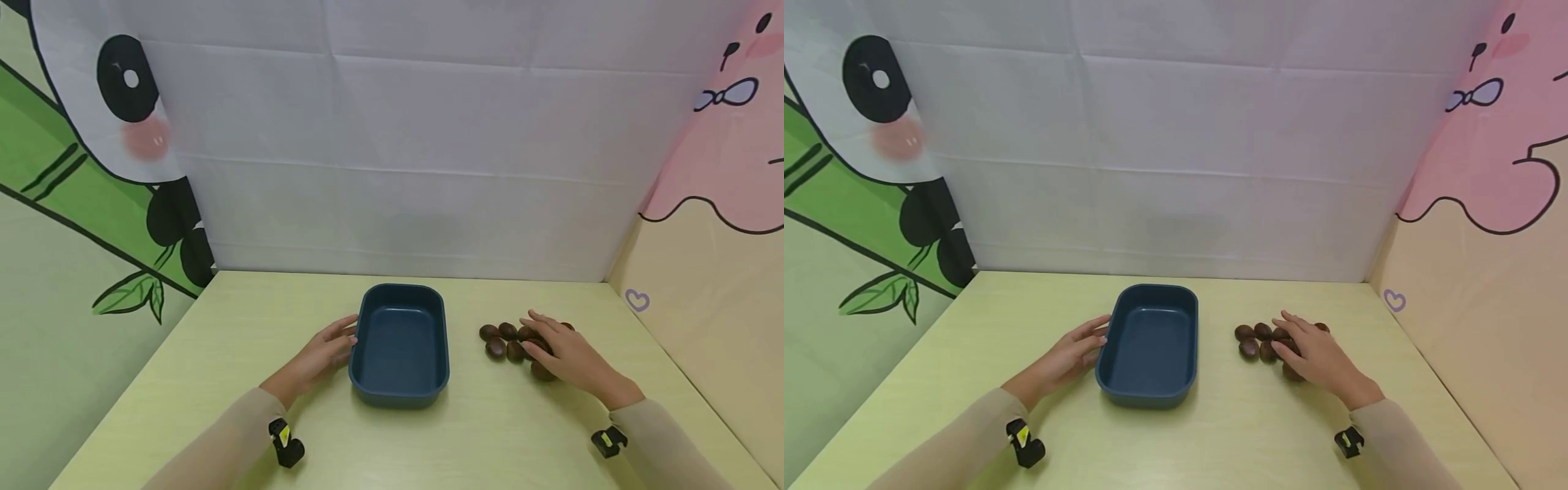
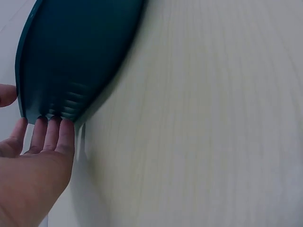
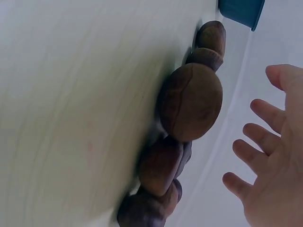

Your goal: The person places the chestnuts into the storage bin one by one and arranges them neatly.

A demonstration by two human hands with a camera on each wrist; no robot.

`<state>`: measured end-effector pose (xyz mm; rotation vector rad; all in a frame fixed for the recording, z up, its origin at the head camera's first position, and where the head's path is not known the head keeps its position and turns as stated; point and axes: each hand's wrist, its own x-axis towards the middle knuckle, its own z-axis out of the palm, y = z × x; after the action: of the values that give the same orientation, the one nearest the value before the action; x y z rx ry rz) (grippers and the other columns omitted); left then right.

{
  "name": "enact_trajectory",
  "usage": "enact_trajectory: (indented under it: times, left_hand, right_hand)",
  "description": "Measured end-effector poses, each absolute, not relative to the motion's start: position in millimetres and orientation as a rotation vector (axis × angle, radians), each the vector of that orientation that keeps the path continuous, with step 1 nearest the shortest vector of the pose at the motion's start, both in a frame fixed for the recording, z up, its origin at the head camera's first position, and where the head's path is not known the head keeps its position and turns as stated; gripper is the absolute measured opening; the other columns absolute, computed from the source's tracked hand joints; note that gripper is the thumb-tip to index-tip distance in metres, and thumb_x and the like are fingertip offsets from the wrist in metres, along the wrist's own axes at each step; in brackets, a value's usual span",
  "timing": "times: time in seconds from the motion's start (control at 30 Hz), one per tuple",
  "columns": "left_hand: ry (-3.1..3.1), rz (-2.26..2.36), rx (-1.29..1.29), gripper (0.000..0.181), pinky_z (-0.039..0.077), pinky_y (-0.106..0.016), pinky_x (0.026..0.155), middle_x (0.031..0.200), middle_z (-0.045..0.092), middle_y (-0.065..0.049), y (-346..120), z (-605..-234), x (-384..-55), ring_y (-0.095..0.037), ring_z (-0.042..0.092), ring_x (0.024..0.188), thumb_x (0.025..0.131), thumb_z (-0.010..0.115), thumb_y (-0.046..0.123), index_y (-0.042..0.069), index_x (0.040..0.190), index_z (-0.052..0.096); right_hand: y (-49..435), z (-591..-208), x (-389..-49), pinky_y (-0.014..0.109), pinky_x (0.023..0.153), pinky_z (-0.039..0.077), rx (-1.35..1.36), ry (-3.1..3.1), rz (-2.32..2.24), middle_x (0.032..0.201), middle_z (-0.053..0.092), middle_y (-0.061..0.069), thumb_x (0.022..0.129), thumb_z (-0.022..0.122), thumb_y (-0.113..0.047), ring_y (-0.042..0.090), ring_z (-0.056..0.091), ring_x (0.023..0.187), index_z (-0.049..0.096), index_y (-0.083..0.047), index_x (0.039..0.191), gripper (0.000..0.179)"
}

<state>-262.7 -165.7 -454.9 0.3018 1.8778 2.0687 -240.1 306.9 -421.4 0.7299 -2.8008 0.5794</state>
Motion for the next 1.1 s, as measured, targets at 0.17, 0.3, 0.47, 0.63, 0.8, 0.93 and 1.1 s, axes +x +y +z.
enact_trajectory:
  times: [0.17, 0.3, 0.47, 0.63, 0.8, 0.93, 1.1]
  left_hand:
    - [1.881, 2.063, 0.304, 0.061, 0.034, -0.047, 0.112, 0.160, 0.025, -0.025, -165.6, -455.0, -262.8, -0.040, 0.032, 0.143, 0.103, 0.049, 0.008, 0.005, 0.158, 0.024]
    - [1.865, 2.077, 0.306, 0.060, 0.032, -0.050, 0.113, 0.159, 0.025, -0.026, -165.6, -454.0, -262.5, -0.040, 0.032, 0.143, 0.103, 0.048, 0.007, 0.004, 0.158, 0.024]
    - [1.870, 2.069, 0.319, 0.060, 0.033, -0.050, 0.112, 0.160, 0.024, -0.026, -166.3, -453.7, -262.0, -0.041, 0.032, 0.143, 0.103, 0.047, 0.007, 0.003, 0.158, 0.023]
    - [1.859, 2.069, 0.322, 0.059, 0.032, -0.049, 0.113, 0.160, 0.023, -0.026, -165.8, -454.7, -263.0, -0.040, 0.031, 0.143, 0.104, 0.045, 0.006, 0.004, 0.158, 0.023]
    - [1.862, 2.077, 0.327, 0.060, 0.030, -0.051, 0.114, 0.160, 0.023, -0.027, -164.8, -454.7, -263.2, -0.041, 0.030, 0.143, 0.103, 0.046, 0.007, 0.003, 0.158, 0.022]
    - [1.874, 2.072, 0.336, 0.060, 0.029, -0.052, 0.114, 0.159, 0.023, -0.028, -164.3, -454.2, -263.0, -0.042, 0.029, 0.143, 0.103, 0.047, 0.008, 0.002, 0.158, 0.022]
    - [1.883, 2.062, 0.322, 0.059, 0.030, -0.051, 0.114, 0.159, 0.024, -0.026, -164.1, -454.6, -263.9, -0.040, 0.030, 0.143, 0.103, 0.046, 0.007, 0.003, 0.158, 0.024]
  right_hand:
    - [294.6, -420.3, -247.2, 0.059, 0.102, 0.040, 0.787, -2.808, 0.671, 0.142, 0.053, 0.021, 0.102, 0.060, -0.028, 0.041, 0.049, 0.130, 0.053, 0.000, 0.140, 0.047]
    - [283.0, -419.3, -253.7, 0.053, 0.098, 0.045, 0.841, -2.807, 0.721, 0.131, 0.061, 0.016, 0.099, 0.065, -0.022, 0.035, 0.056, 0.121, 0.058, 0.001, 0.135, 0.043]
    - [272.1, -422.3, -260.6, 0.050, 0.098, 0.046, 0.863, -2.843, 0.705, 0.128, 0.064, 0.011, 0.095, 0.071, -0.020, 0.031, 0.058, 0.120, 0.063, -0.002, 0.132, 0.041]
    - [267.2, -426.1, -262.1, 0.051, 0.097, 0.047, 0.822, -2.879, 0.651, 0.124, 0.065, 0.011, 0.091, 0.075, -0.022, 0.034, 0.058, 0.118, 0.066, -0.003, 0.126, 0.041]
    - [264.2, -428.5, -264.5, 0.052, 0.095, 0.047, 0.797, -2.905, 0.599, 0.119, 0.066, 0.011, 0.087, 0.080, -0.023, 0.034, 0.059, 0.113, 0.067, -0.004, 0.121, 0.041]
    - [260.9, -428.5, -266.3, 0.050, 0.091, 0.049, 0.803, -2.916, 0.549, 0.114, 0.067, 0.010, 0.085, 0.081, -0.024, 0.033, 0.061, 0.107, 0.068, -0.004, 0.118, 0.041]
    - [257.6, -427.6, -265.9, 0.049, 0.089, 0.049, 0.796, -2.928, 0.543, 0.113, 0.066, 0.010, 0.084, 0.082, -0.021, 0.032, 0.062, 0.104, 0.068, -0.004, 0.116, 0.039]
